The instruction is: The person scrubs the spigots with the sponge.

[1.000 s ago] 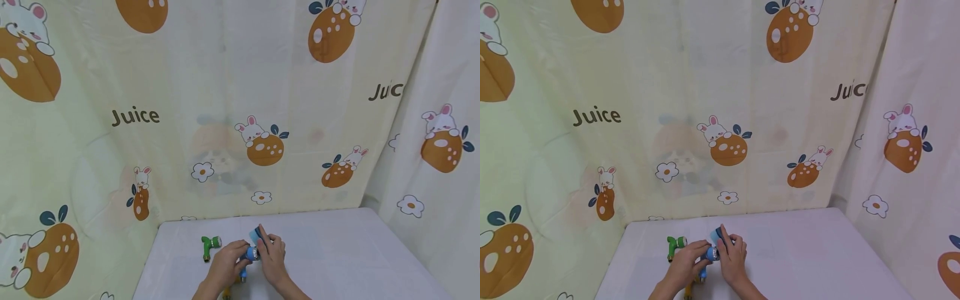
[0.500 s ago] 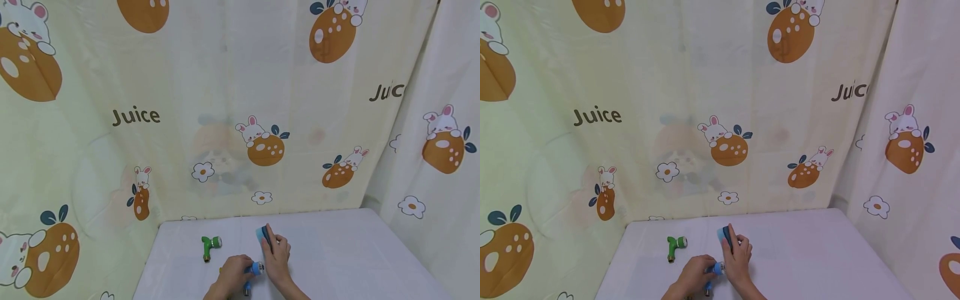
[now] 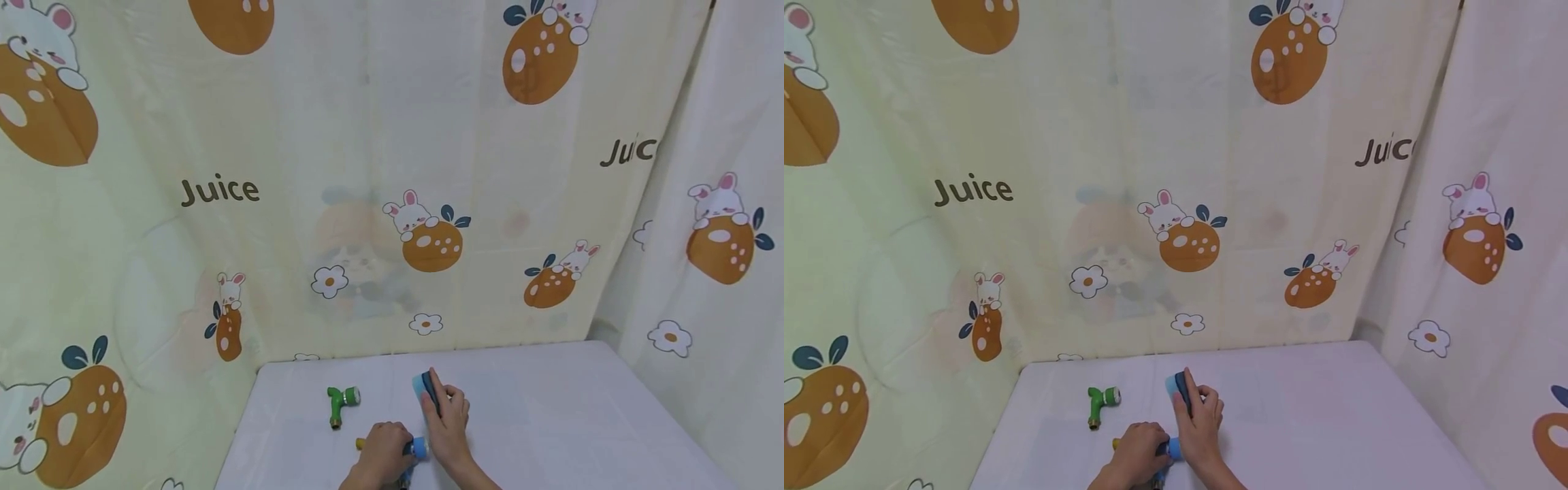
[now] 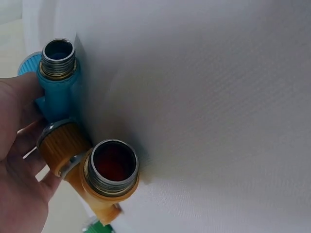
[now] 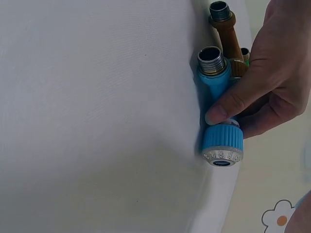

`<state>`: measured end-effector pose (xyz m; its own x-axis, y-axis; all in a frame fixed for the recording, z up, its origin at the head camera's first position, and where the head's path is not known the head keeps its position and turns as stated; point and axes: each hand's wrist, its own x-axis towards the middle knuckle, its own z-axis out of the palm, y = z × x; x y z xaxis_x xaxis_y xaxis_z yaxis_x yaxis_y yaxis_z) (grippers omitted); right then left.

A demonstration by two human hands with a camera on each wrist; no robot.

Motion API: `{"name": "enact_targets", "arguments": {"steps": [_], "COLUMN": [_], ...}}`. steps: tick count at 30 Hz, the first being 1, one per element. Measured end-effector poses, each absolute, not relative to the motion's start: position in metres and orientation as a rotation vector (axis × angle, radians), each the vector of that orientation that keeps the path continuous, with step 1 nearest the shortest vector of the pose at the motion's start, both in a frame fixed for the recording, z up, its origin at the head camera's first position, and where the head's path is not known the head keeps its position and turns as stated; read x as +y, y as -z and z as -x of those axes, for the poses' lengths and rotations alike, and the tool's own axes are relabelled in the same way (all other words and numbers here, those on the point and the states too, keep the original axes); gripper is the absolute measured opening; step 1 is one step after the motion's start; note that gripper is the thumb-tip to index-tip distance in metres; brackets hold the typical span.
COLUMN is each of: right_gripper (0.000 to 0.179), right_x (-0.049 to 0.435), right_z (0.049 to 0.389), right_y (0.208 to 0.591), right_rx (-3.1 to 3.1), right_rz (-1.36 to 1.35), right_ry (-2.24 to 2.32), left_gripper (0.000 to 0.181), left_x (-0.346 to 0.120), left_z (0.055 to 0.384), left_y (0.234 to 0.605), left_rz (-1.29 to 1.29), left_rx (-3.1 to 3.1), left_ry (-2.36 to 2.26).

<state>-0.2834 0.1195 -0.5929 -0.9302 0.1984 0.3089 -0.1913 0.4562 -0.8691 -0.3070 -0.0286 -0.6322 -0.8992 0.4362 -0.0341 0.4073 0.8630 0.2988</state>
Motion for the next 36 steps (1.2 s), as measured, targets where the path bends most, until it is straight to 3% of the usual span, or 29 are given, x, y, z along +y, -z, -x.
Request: {"name": "enact_targets", "arguments": {"steps": [6, 12, 21, 25, 29, 36], "right_gripper": [0.055, 0.055, 0.056, 0.056, 0.056, 0.056], "right_x": [0.119, 0.120, 0.119, 0.117, 0.117, 0.119], "right_z": [0.283, 0.283, 0.283, 0.283, 0.283, 0.284], "right_y": [0.593, 0.595, 0.594, 0.595, 0.596, 0.598], "right_rx": [-2.340, -2.342, -2.377, -2.386, -2.375, -2.383], "right_rz": [-0.002, -0.008, 0.019, 0.022, 0.009, 0.024], "right_ry": [-1.476, -1.471, -1.511, -1.522, -1.519, -1.511], "left_gripper": [0.031, 0.056, 0.080, 0.088, 0.083, 0.043], "left_x": [-0.033, -0.044, -0.071, -0.083, -0.086, -0.090], "left_z": [0.308, 0.308, 0.326, 0.328, 0.331, 0.330], "left_y": [0.634, 0.641, 0.645, 0.645, 0.643, 0.638], "left_rz": [-0.669, -0.628, 0.036, 0.146, 0.192, 0.290], "left_rx": [2.907, 2.870, 3.165, 3.118, 3.123, 3.120], "left_ry": [-0.486, -0.812, -0.952, -0.864, -0.771, -0.840]}}
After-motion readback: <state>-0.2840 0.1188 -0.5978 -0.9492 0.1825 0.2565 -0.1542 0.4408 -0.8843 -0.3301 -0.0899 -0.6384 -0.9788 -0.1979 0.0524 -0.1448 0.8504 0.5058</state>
